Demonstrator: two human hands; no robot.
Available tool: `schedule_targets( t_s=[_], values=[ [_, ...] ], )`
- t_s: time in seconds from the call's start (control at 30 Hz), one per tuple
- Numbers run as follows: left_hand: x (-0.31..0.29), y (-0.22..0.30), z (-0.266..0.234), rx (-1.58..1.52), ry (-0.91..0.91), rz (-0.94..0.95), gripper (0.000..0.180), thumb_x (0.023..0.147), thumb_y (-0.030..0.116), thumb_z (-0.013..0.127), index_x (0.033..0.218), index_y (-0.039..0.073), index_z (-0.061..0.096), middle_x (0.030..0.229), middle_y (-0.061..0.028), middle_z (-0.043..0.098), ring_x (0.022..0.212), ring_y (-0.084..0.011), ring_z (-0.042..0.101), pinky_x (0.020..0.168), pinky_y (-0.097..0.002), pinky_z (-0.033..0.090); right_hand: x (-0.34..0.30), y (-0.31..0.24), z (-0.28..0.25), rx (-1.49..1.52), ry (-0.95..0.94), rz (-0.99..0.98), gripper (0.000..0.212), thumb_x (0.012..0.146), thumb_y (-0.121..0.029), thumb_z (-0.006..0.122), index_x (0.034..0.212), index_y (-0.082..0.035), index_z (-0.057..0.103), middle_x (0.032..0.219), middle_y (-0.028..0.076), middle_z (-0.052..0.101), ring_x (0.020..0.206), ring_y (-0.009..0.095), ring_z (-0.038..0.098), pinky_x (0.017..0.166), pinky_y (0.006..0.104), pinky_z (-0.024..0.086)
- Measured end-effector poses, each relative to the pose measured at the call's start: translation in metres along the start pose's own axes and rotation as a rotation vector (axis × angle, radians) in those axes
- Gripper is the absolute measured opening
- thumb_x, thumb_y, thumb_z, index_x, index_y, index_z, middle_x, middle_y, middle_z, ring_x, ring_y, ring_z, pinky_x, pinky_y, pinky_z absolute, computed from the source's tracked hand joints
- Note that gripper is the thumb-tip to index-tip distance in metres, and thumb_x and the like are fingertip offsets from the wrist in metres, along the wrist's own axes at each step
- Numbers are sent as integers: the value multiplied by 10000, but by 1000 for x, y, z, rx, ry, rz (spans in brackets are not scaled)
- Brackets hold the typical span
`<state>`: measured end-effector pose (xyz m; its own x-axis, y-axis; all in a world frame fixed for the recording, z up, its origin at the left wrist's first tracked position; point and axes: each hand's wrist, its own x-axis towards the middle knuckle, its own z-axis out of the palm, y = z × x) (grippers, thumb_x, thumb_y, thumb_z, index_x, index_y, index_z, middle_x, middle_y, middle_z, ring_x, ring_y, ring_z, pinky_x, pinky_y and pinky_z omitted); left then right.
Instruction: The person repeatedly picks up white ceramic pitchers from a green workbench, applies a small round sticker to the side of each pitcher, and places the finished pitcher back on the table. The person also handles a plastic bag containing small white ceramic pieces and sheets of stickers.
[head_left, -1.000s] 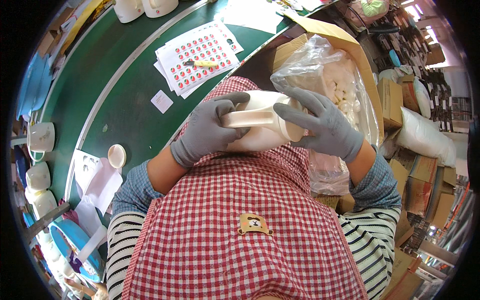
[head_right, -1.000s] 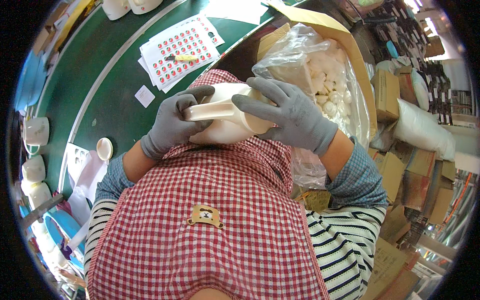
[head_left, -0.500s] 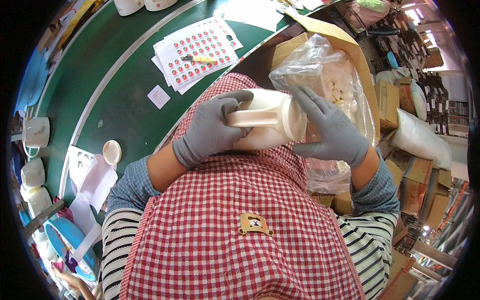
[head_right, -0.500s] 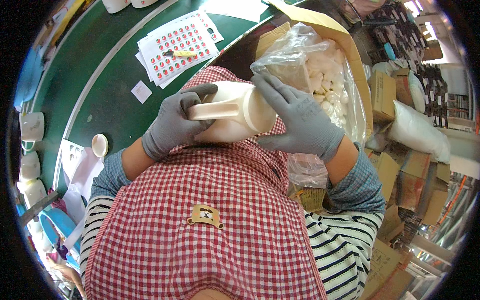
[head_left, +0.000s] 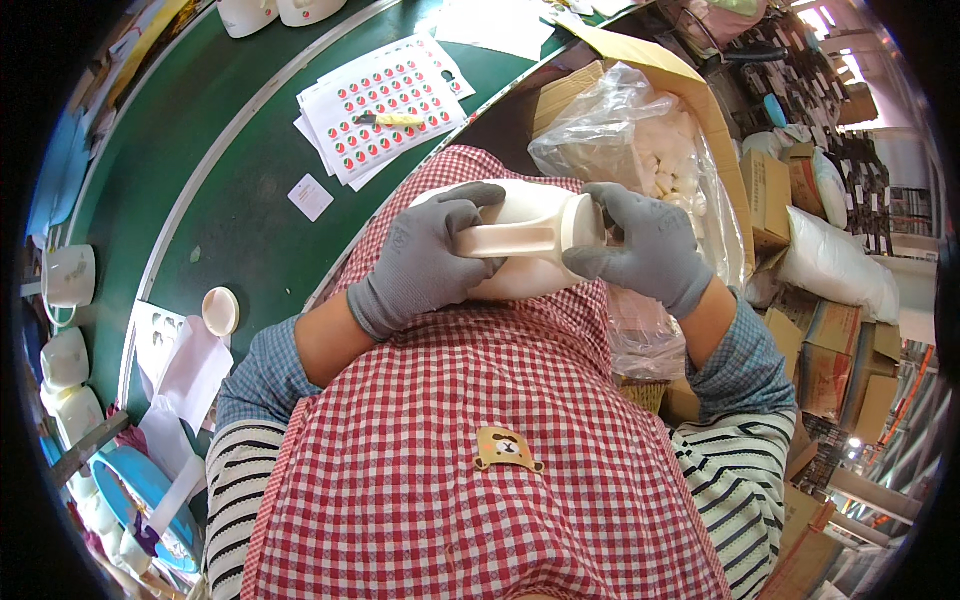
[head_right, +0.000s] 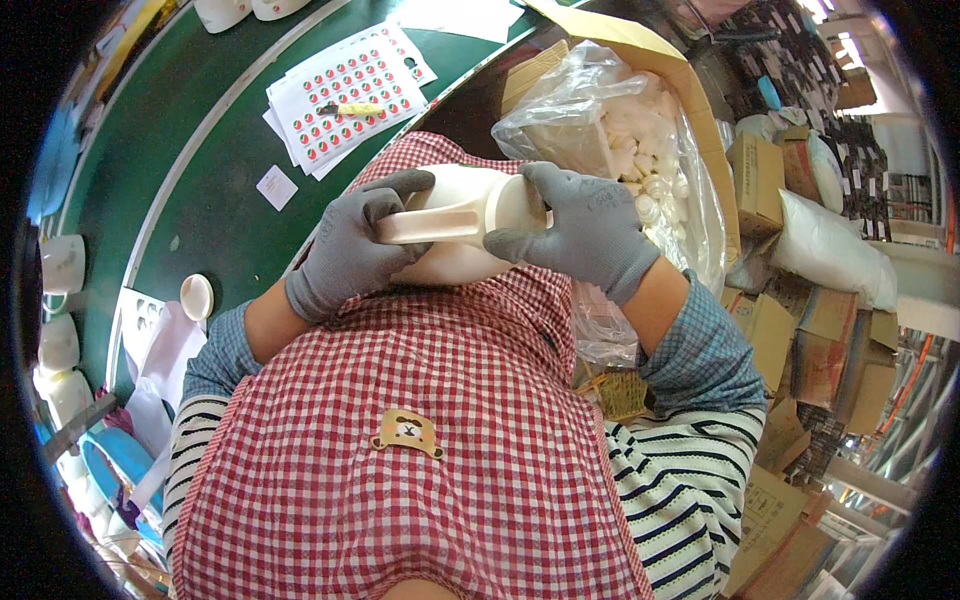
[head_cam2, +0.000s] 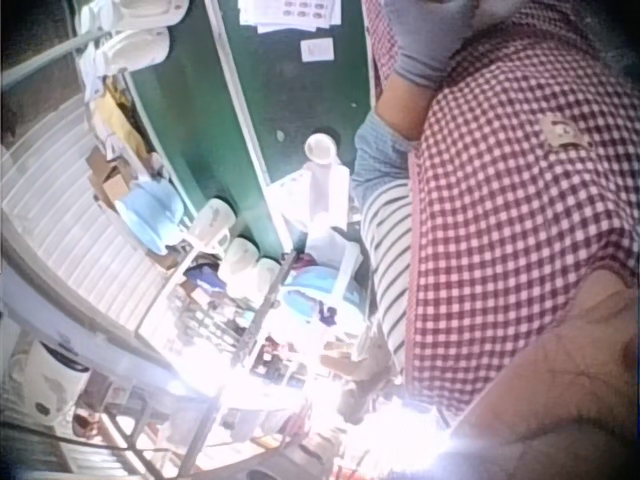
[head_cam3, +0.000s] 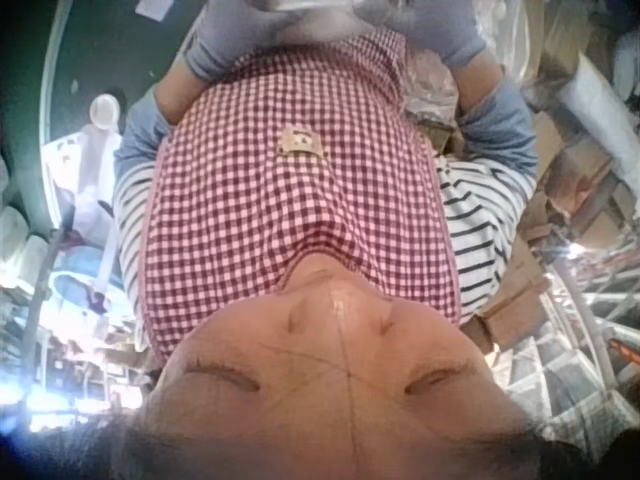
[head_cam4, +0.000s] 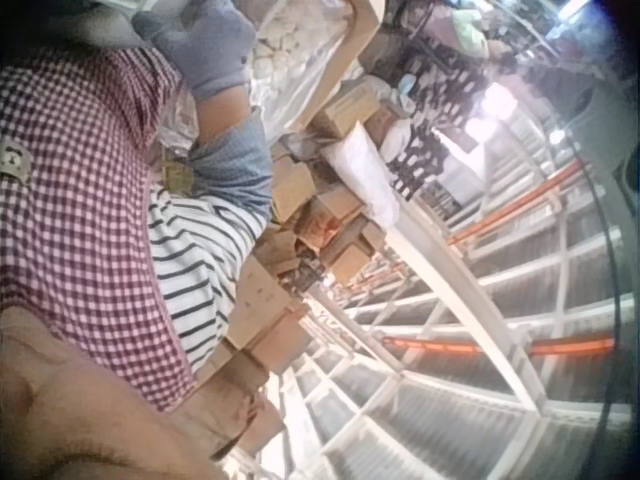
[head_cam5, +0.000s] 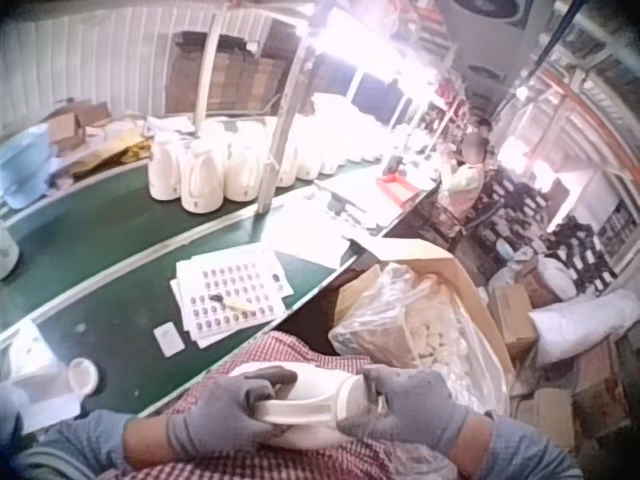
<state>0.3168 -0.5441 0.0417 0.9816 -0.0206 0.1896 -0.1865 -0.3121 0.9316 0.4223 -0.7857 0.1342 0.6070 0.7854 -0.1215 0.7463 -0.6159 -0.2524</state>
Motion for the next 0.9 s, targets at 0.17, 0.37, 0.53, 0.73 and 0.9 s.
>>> schedule_targets(
  t_s=[0.17, 0.37, 0.53, 0.73, 0.9],
  values=[
    [-3, -1, 1, -46, -16, -15, 246, 721, 108, 795, 760, -14, 585, 1295, -210, 615, 1094, -237, 640, 931, -329, 495, 2, 7, 7, -18, 154, -391, 833, 795, -495, 713, 1400, 2, 431, 1241, 255, 563, 1029, 382, 636, 874, 432, 533],
    [-12, 19, 25, 181, 46, 256, 363, 729, 194, 795, 923, -27, 581, 1340, -294, 525, 1246, -437, 516, 1040, -467, 422, -13, 9, 47, 448, 65, 362, 691, 869, -377, 607, 1433, -52, 374, 1088, 249, 639, 979, 397, 651, 874, 418, 521],
    [-8, 7, 12, -49, -72, 218, 319, 803, 194, 725, 956, -49, 587, 1317, -281, 529, 1222, -436, 507, 1053, -466, 399, 2, 9, 30, 651, -40, 490, 566, 906, -358, 643, 1351, -45, 487, 968, 118, 660, 893, 189, 632, 837, 318, 506],
    [-52, -15, -91, -842, 463, -233, 373, 969, 160, 603, 1301, 3, 537, 1336, -138, 568, 1200, -222, 556, 1046, -371, 417, 111, 31, 40, 806, 388, 190, 433, 964, -316, 612, 1292, -32, 601, 1067, 123, 678, 1008, 191, 628, 902, 313, 504],
    [-73, -73, -128, -747, 911, 35, 386, 981, 100, 590, 1348, 10, 512, 1289, -67, 591, 1180, -172, 567, 1003, -328, 452, 220, 8, 124, 141, 127, -77, 493, 941, -486, 530, 1287, -150, 633, 1283, 121, 618, 1155, 333, 594, 992, 443, 456]
  ],
)
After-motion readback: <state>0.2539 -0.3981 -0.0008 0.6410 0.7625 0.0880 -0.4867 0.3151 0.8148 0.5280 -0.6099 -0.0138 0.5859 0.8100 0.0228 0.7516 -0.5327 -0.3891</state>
